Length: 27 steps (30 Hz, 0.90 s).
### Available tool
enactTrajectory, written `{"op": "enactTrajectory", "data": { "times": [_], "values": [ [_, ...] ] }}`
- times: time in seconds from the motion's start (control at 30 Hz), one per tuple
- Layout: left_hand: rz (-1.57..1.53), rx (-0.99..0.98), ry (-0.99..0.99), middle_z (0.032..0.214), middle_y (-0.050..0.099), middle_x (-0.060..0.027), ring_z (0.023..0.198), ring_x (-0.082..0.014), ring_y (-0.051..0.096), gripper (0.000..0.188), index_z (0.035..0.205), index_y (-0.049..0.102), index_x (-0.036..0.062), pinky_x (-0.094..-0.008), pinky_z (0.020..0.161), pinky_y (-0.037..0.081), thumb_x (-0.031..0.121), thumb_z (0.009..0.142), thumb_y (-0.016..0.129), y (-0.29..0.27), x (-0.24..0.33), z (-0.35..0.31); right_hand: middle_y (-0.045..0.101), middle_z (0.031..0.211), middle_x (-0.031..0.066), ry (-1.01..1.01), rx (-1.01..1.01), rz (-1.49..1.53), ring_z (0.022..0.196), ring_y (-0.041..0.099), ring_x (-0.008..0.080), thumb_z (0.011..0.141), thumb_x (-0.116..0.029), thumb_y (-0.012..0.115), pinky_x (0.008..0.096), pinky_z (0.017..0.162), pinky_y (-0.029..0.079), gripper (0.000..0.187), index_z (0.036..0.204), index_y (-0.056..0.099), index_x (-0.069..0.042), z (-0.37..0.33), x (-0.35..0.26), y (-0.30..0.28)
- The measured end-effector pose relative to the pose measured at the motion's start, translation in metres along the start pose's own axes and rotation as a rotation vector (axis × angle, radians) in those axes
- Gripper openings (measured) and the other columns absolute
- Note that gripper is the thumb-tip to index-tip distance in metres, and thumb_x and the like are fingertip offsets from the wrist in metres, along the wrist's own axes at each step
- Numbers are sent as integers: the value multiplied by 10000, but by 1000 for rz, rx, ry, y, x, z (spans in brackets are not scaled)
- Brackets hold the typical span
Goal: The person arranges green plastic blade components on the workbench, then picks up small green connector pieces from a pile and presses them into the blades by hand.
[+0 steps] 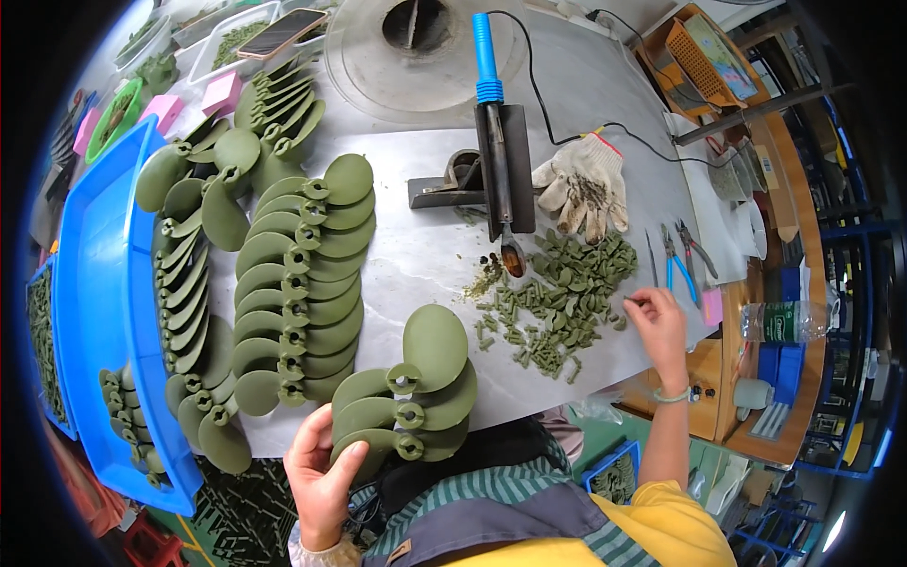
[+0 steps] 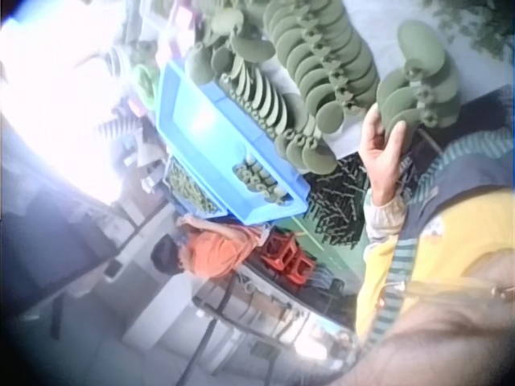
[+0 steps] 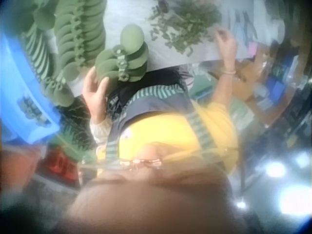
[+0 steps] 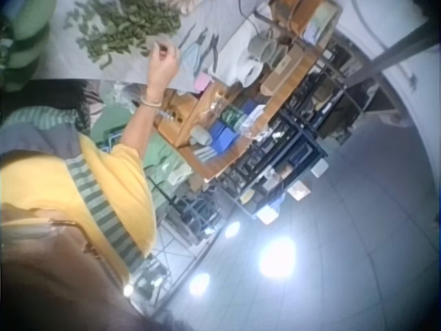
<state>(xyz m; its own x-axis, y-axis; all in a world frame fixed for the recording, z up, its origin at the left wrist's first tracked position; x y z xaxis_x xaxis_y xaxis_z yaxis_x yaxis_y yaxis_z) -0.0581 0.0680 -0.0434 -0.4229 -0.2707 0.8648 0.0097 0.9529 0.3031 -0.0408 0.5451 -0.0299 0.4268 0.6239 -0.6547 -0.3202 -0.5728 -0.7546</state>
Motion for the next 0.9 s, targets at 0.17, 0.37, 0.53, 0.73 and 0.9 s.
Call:
{"op": "enactTrajectory", "data": {
  "times": [0.17, 0.37, 0.53, 0.73, 0.9],
  "values": [
    [47, -69, 15, 1162, 679, -157, 1062, -198, 650, 495, 1292, 527, -92, -305, 939, 492, -80, 827, 697, 4, 3, -4, 689, 899, 44, -207, -78, 54, 785, 619, 78, 903, -63, 693, 234, 701, 501, 155, 1037, 674, 13, -32, -89, 17],
    [123, -131, 6, 1097, 690, -149, 1005, -186, 656, 448, 1218, 570, -104, -300, 900, 512, -101, 794, 713, 3, 5, -14, 684, 930, 24, 252, -778, 717, 801, 637, 62, 947, -108, 670, 209, 689, 505, 219, 1133, 654, 6, -72, -138, 100],
    [207, -120, 17, 1029, 691, -114, 942, -166, 651, 405, 1157, 610, -97, -280, 863, 510, -101, 772, 736, 4, 7, -14, 674, 872, 40, 273, -921, 803, 748, 660, 98, 972, -125, 636, 227, 680, 530, 174, 1077, 657, 12, -73, -135, 111],
    [203, -87, -1, 1041, 687, -119, 947, -164, 647, 412, 1154, 608, -101, -285, 872, 506, -86, 764, 740, -3, 0, -12, 670, 805, 56, 384, -901, 924, 746, 685, 133, 996, -133, 596, 268, 716, 575, 182, 1059, 650, 29, -78, -138, 108],
    [244, -154, -14, 1154, 676, -149, 1044, -213, 654, 501, 1269, 535, -92, -324, 938, 499, -72, 787, 669, -11, -3, -15, 692, 838, 83, 345, -949, 923, 759, 694, 144, 1003, -129, 578, 276, 716, 579, 188, 1063, 638, 39, -83, -131, 111]
  ]
}}
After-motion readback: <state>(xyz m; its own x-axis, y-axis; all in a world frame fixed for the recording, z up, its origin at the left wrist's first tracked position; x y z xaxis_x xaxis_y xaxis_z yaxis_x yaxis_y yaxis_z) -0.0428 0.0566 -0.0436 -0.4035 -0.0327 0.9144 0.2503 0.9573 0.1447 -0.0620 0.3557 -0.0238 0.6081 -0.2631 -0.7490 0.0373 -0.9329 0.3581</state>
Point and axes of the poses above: each hand's wrist, its own z-axis towards the middle knuckle, its own y-axis out of the palm, x = y × z, the point moved 6 cm from there along z, towards the middle knuckle
